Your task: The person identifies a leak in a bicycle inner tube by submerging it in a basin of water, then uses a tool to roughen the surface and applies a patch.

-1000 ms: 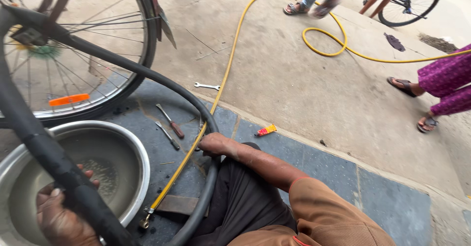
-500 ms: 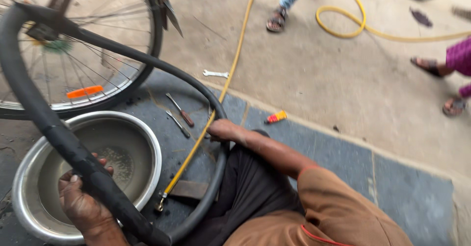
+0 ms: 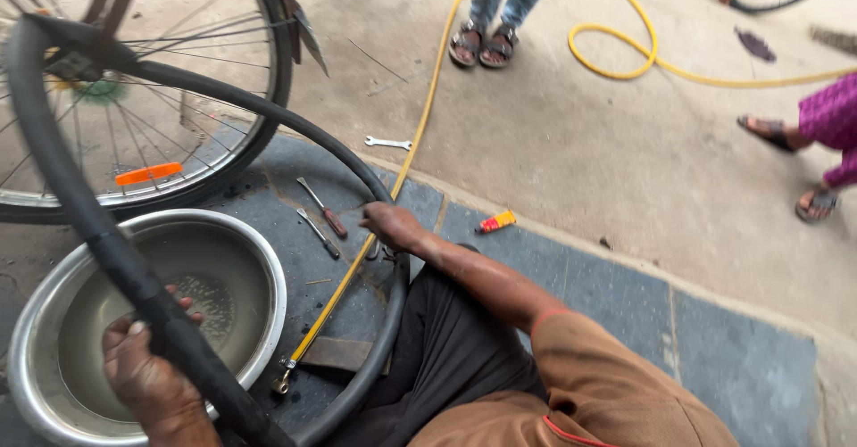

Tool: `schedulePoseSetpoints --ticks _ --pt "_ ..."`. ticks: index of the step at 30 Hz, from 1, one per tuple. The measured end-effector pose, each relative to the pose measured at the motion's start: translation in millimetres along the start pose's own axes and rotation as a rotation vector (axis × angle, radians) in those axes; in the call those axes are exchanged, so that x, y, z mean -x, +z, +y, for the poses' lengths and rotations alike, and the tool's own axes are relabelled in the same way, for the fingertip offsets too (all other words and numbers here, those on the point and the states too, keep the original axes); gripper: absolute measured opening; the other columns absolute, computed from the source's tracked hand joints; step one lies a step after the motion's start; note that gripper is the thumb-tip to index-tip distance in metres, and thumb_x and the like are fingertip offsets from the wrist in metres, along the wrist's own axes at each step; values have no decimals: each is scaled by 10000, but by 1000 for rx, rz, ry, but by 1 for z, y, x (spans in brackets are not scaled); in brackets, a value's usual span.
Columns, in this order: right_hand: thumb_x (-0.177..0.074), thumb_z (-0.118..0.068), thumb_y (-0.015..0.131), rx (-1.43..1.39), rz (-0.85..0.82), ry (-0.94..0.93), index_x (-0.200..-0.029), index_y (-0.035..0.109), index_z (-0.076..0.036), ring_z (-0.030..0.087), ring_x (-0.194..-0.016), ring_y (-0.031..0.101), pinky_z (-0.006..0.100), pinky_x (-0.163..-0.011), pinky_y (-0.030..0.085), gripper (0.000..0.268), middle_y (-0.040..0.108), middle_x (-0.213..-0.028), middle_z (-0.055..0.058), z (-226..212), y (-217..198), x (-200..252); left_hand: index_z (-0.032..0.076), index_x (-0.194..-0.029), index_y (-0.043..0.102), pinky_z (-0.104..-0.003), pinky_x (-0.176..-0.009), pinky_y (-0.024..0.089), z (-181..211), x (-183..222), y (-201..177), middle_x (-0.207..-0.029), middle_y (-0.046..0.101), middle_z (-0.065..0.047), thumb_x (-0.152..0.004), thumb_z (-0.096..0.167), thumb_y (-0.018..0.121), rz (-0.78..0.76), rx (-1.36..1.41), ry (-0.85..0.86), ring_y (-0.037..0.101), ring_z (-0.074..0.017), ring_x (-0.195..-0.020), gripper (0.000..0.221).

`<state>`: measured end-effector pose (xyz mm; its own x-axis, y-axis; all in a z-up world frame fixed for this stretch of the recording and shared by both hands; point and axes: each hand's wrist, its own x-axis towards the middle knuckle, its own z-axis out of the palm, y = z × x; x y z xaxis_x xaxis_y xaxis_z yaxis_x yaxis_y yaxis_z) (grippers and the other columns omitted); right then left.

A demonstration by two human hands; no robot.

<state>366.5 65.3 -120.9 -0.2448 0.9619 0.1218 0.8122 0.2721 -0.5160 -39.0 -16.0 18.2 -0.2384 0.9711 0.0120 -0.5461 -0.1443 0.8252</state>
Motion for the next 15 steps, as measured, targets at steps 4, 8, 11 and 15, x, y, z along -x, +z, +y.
schedulePoseSetpoints --ticks 4,8,11,15 --pt "-985 -322 655 -19 88 131 -974 594 -42 436 -894 647 521 -750 504 287 655 -928 212 1 -9 5 48 -1174 524 -330 -802 577 -22 -8 7 -1170 685 -232 -1001 40 462 -43 -9 -64 683 -244 -934 184" --pt "-951 -283 698 -136 103 42 -939 655 -24 365 -794 676 474 -680 526 262 679 -845 187 3 -3 -5 78 -1085 529 -259 -748 518 -64 -15 9 -1106 711 -151 -965 51 528 -26 -61 -68 628 -150 -867 123" --pt "-997 -281 652 -512 83 456 -947 630 -9 238 -639 706 394 -582 572 278 671 -773 136 8 11 -34 20 -1076 582 -281 -781 491 -93 -18 8 -972 600 -69 -983 69 568 36 -215 50 574 -144 -846 107" --pt "-996 -168 596 -921 120 389 -873 637 -9 198 -593 682 338 -543 539 205 645 -755 89 9 39 -57 -24 -1054 634 -331 -841 472 -96 -18 5 -948 592 -67 -955 107 620 72 -439 206 546 -163 -881 165"
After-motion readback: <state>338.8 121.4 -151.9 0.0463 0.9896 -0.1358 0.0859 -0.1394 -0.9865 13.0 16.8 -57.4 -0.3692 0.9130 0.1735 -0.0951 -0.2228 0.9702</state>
